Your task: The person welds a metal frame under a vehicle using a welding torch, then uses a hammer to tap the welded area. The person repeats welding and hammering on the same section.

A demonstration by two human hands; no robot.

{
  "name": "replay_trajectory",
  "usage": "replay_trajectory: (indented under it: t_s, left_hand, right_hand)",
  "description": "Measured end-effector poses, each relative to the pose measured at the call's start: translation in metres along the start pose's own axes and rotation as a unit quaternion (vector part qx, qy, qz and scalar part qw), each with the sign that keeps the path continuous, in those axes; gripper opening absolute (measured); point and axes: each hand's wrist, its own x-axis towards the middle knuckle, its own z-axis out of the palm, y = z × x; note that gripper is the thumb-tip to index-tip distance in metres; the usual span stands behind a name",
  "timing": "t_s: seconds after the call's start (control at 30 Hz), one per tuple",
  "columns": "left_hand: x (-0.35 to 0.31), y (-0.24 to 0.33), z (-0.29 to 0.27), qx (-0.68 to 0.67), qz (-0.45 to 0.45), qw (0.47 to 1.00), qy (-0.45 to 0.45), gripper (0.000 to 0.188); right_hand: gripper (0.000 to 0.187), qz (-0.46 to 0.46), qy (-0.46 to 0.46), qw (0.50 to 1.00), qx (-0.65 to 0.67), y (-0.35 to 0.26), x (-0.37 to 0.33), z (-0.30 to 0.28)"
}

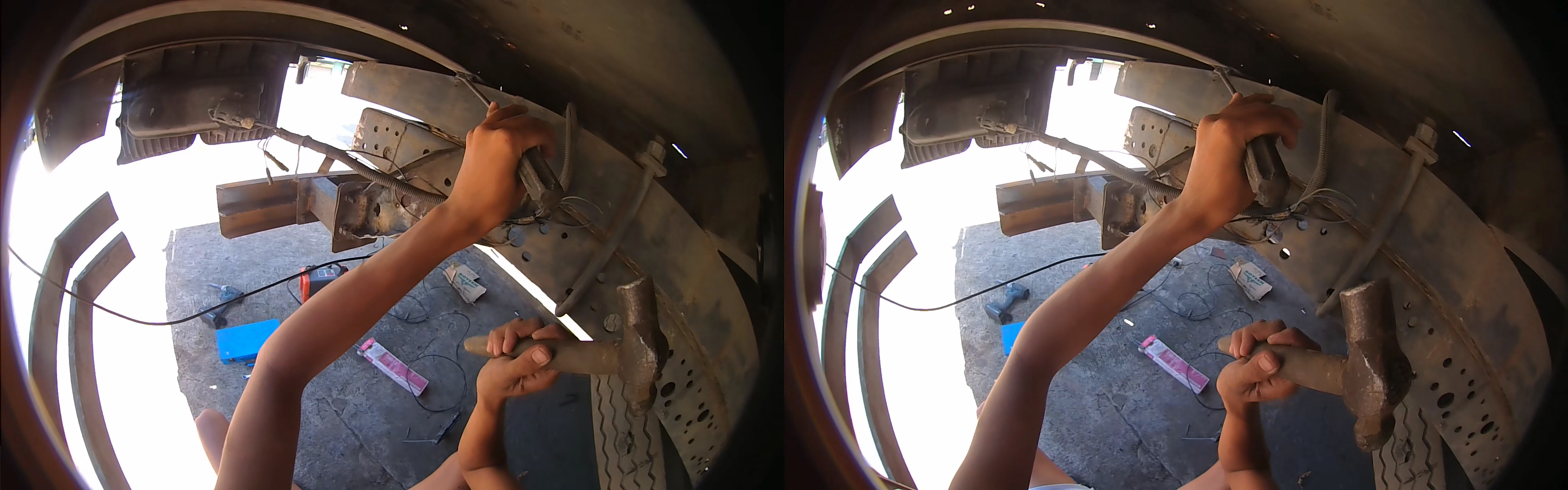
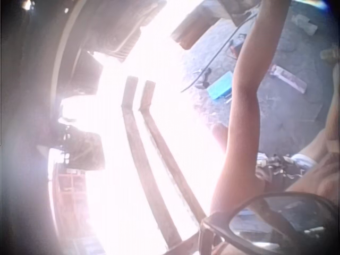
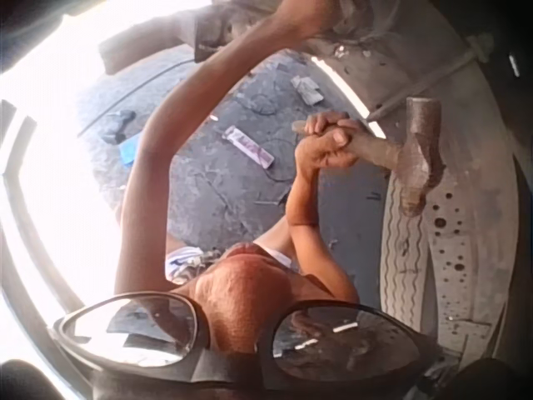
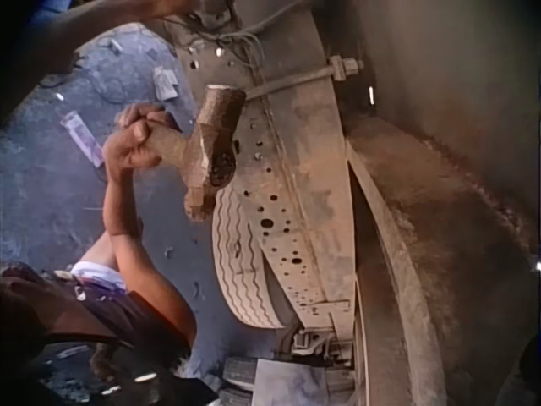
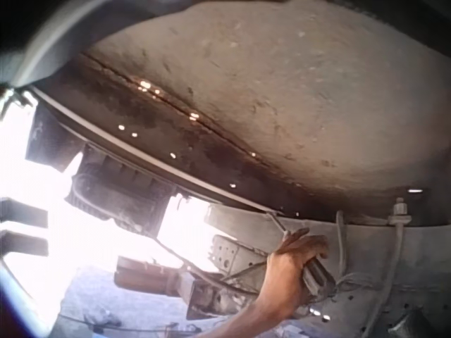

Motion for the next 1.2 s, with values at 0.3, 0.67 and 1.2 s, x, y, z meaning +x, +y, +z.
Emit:
replay_trajectory:
  t_s: [0.3, 0.67, 1.2]
  left_hand:
    - [0.018, 0.002, -0.012, -0.027, -0.037, 0.998, -0.041, 0.026]
    - [0.024, 0.003, -0.014, 0.001, -0.052, 0.998, -0.035, 0.030]
    - [-0.021, 0.011, -0.022, 0.027, -0.035, 0.995, -0.093, 0.029]
  right_hand:
    - [0.038, 0.106, -0.041, 0.990, -0.087, 0.015, 0.015, 0.024]
    - [0.027, -0.035, 0.004, 0.994, 0.104, 0.012, 0.029, 0.027]
    - [0.041, -0.002, -0.004, 1.000, -0.019, 0.027, 0.001, 0.012]
